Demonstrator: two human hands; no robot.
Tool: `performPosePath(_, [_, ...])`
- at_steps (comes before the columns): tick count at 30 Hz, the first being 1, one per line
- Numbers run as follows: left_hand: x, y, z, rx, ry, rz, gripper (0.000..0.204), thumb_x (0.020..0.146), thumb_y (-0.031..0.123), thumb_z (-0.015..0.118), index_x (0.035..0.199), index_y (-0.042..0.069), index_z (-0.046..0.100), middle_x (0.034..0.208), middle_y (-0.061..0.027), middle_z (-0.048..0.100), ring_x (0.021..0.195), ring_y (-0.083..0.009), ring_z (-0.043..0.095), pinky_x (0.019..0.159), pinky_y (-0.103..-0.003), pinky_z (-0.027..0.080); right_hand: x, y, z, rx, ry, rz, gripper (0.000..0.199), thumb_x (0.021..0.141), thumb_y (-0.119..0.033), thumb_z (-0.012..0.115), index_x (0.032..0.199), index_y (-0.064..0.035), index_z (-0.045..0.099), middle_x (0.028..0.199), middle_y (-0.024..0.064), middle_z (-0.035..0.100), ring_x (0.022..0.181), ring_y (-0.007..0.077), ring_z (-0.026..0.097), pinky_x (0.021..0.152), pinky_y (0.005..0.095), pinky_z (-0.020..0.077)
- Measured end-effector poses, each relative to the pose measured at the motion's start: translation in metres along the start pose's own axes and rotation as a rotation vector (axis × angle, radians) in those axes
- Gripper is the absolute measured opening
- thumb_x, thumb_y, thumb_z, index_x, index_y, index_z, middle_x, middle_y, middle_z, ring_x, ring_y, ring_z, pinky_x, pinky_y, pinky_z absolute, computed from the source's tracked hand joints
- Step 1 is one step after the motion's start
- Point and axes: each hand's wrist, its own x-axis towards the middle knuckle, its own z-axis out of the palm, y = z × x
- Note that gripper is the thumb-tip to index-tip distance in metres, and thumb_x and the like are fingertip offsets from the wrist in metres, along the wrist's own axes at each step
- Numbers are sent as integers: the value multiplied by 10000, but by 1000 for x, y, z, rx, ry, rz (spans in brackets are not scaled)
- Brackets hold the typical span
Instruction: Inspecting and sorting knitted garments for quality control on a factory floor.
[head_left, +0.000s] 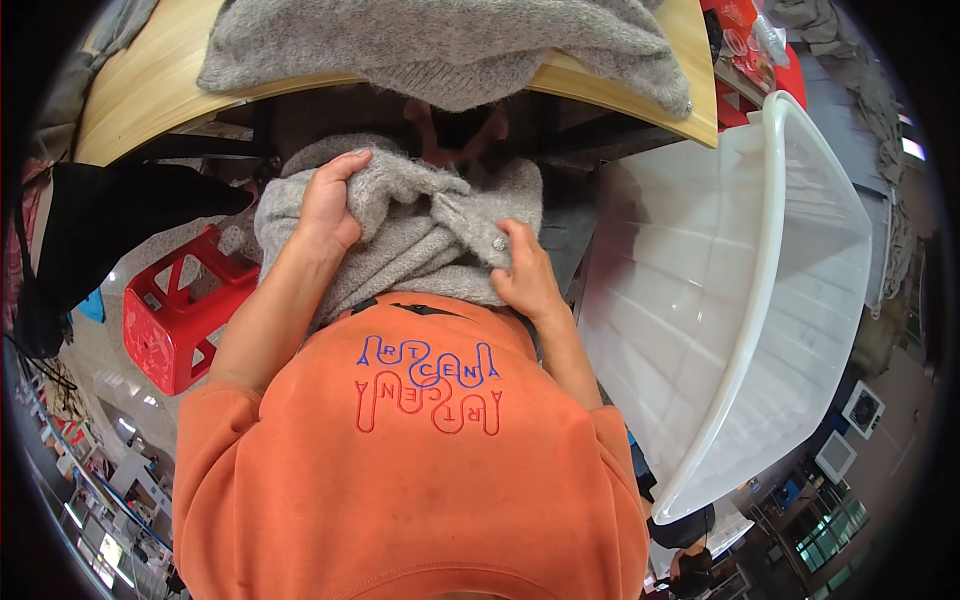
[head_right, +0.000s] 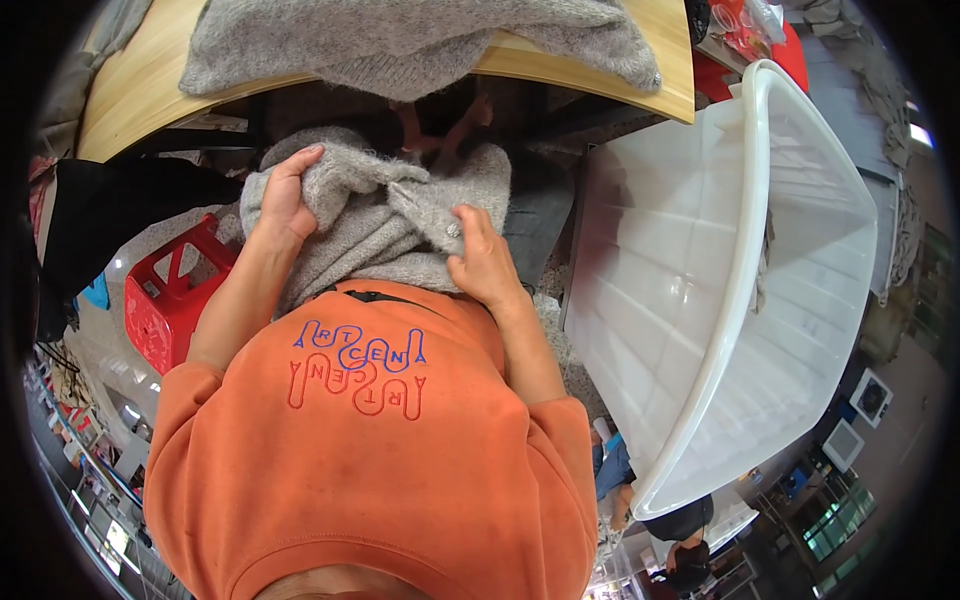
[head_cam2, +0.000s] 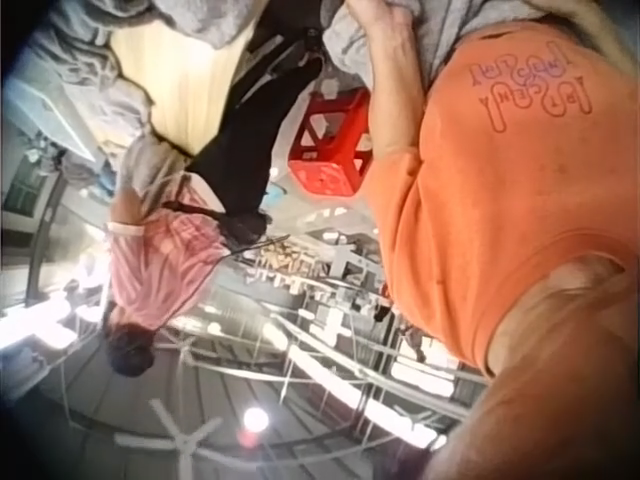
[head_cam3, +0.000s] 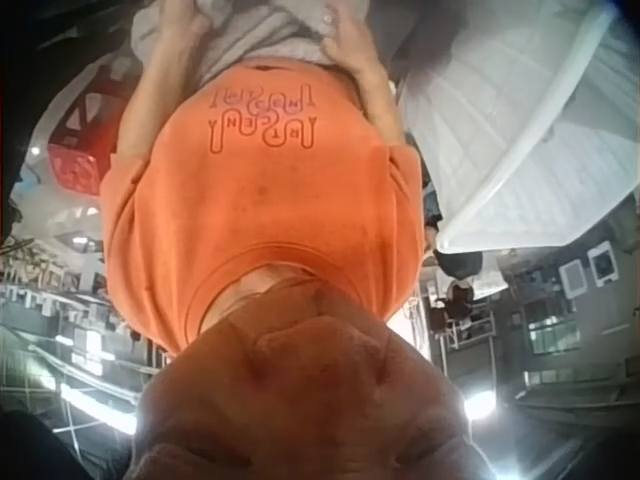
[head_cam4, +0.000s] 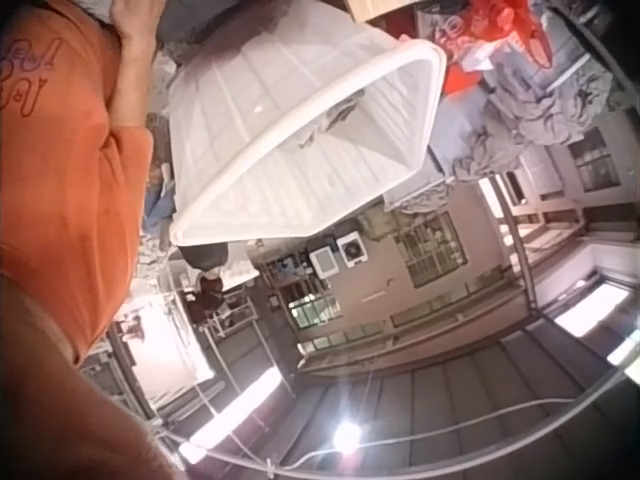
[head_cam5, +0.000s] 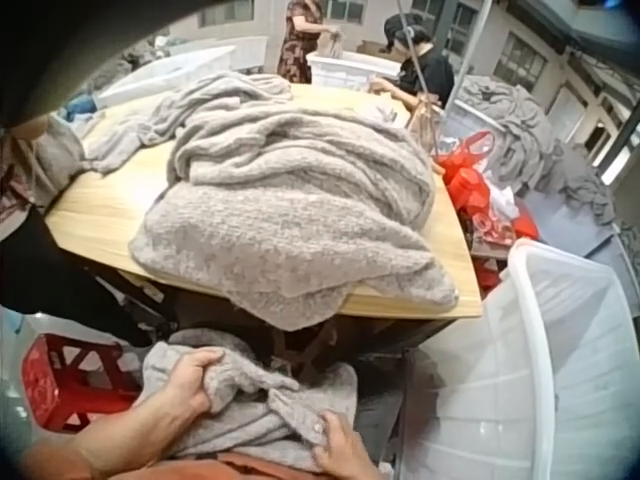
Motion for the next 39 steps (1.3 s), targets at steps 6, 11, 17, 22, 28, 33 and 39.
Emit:
performPosePath(6, [-11,0,9,115,-86,78,96,799,66,532,846,-1,583,833,-103,624,772,-196,614,723,-317,500,1,5,1,-101,440,-194,355,640,82,476,986,10,507,881,165,574,762,316,591,670,337,478])
performPosePath(11, [-18,-13,14,377,-222,100,94,792,28,550,863,-5,600,836,-71,639,736,-131,606,700,-257,485,4,-8,-6,-93,320,-190,292,638,56,521,918,-12,566,847,134,596,691,289,581,600,349,487])
performPosePath(17, [-34,-25,35,865,-394,142,53,798,48,588,813,17,629,703,52,564,617,-3,447,528,-163,357,19,-51,-11,-220,424,-634,277,575,84,544,831,-11,593,841,99,602,675,244,563,565,315,446])
performPosePath(22, [-28,-37,27,809,-498,39,58,809,60,586,808,21,629,689,53,556,605,0,435,509,-162,340,25,-52,0,-177,504,-684,286,561,49,576,842,-4,585,826,107,576,695,251,557,568,328,448])
performPosePath(28, [-26,-38,23,667,-445,-8,85,821,67,571,832,8,630,719,23,591,635,-20,489,563,-168,396,29,-52,10,-102,466,-701,316,536,101,553,840,19,572,822,124,562,641,264,550,538,318,465])
performPosePath(33, [-24,-39,16,718,-408,63,64,787,15,591,832,-5,632,741,7,605,657,-29,506,580,-173,407,33,-50,8,41,359,-568,317,552,114,517,839,-2,586,838,131,567,667,252,554,590,285,464])
performPosePath(39, [-37,-27,23,974,-371,19,44,734,-15,623,771,10,623,650,27,567,599,-12,464,511,-175,374,37,-45,-4,474,-17,-230,269,592,97,474,807,-1,602,839,109,581,716,182,561,630,249,440])
